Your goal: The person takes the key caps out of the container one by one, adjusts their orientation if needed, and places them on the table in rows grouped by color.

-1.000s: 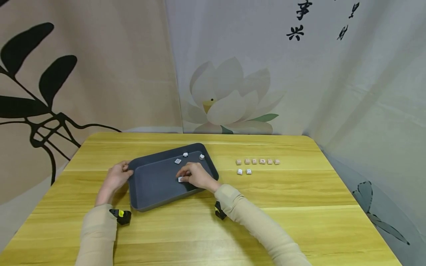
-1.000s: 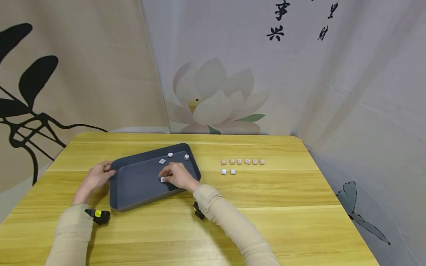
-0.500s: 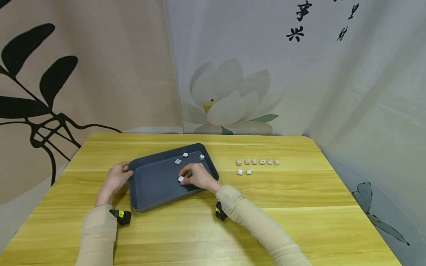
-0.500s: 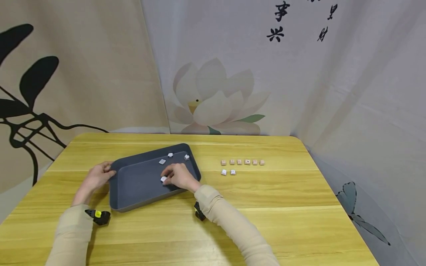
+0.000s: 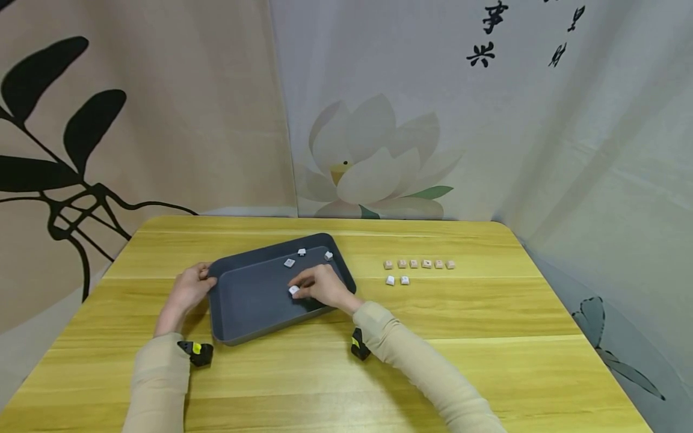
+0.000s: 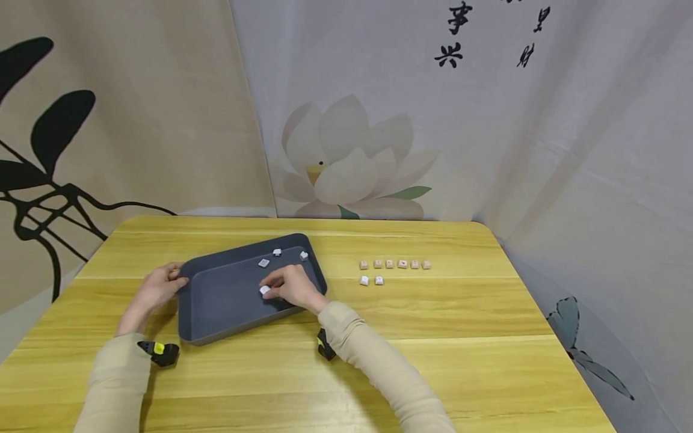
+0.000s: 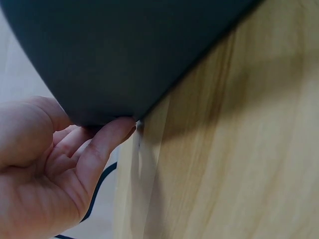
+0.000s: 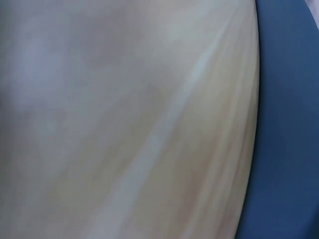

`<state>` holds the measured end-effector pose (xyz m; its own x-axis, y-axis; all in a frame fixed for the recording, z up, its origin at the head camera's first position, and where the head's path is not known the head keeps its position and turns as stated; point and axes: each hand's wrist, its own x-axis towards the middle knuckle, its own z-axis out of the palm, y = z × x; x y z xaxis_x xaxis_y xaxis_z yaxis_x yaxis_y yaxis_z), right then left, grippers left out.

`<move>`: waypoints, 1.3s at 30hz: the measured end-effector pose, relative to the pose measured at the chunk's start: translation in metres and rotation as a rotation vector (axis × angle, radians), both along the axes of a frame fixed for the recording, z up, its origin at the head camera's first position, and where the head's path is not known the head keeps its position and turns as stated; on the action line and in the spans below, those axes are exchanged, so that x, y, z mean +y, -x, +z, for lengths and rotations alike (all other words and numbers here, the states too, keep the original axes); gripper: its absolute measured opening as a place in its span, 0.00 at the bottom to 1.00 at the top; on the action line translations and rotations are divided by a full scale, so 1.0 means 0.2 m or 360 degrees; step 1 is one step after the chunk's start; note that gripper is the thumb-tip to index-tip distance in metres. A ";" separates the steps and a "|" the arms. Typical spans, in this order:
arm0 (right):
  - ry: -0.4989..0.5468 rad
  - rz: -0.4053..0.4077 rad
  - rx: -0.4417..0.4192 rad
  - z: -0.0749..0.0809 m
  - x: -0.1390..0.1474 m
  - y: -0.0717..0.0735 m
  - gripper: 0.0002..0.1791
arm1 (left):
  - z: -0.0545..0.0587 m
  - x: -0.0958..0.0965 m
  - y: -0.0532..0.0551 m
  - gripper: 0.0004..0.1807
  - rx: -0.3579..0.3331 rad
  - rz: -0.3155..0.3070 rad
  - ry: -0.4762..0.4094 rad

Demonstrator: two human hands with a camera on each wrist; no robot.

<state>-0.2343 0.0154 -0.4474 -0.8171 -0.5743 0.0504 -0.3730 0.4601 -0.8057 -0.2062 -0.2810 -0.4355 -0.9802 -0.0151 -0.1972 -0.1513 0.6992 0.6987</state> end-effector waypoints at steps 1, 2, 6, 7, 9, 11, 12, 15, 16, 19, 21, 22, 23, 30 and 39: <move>0.0025 -0.0011 0.0011 0.00 0.00 0.00 0.12 | 0.00 0.00 0.00 0.28 -0.0006 0.0000 -0.0004; 0.0051 -0.0028 0.0026 0.00 0.00 0.00 0.12 | 0.00 0.00 0.00 0.28 -0.0006 -0.0001 -0.0004; 0.0234 -0.0164 0.0040 0.01 0.02 -0.01 0.13 | 0.00 0.00 0.00 0.28 -0.0005 0.0011 0.0005; 0.0284 -0.0203 0.0038 0.01 0.03 -0.01 0.14 | 0.00 0.00 0.00 0.28 -0.0005 0.0013 0.0013; 0.0377 -0.0278 0.0014 0.01 0.04 -0.01 0.15 | 0.00 0.00 0.00 0.28 -0.0012 0.0012 0.0015; 0.0450 -0.0342 -0.0016 0.01 0.07 -0.01 0.16 | 0.00 0.00 0.00 0.28 -0.0021 0.0010 0.0010; 0.0479 -0.0366 -0.0027 0.01 0.08 -0.02 0.16 | 0.00 0.00 0.00 0.28 -0.0027 0.0008 0.0007; 0.0531 -0.0429 -0.0047 0.02 0.14 -0.02 0.15 | 0.00 0.01 0.00 0.28 -0.0031 0.0007 -0.0010; 0.0542 -0.0445 -0.0046 0.03 0.17 -0.03 0.15 | 0.00 0.01 0.00 0.28 -0.0031 0.0008 -0.0018; 0.0548 -0.0511 -0.0051 0.04 0.25 -0.03 0.15 | 0.00 0.01 0.00 0.28 -0.0032 0.0006 -0.0046; 0.0538 -0.0560 -0.0064 0.05 0.31 -0.03 0.15 | 0.00 0.00 0.00 0.28 -0.0032 0.0002 -0.0052; 0.0525 -0.0587 -0.0071 0.06 0.35 -0.04 0.15 | 0.01 0.00 0.00 0.28 -0.0030 -0.0002 -0.0046; 0.0511 -0.0612 -0.0075 0.06 0.38 -0.04 0.15 | 0.01 0.00 0.00 0.28 -0.0027 -0.0004 -0.0036; 0.0415 -0.0688 -0.0037 0.08 0.59 -0.04 0.16 | 0.01 -0.01 0.00 0.28 -0.0041 -0.0008 -0.0100; 0.0275 -0.0787 -0.0051 0.09 0.82 -0.04 0.17 | 0.01 0.00 0.01 0.28 -0.0045 -0.0001 -0.0166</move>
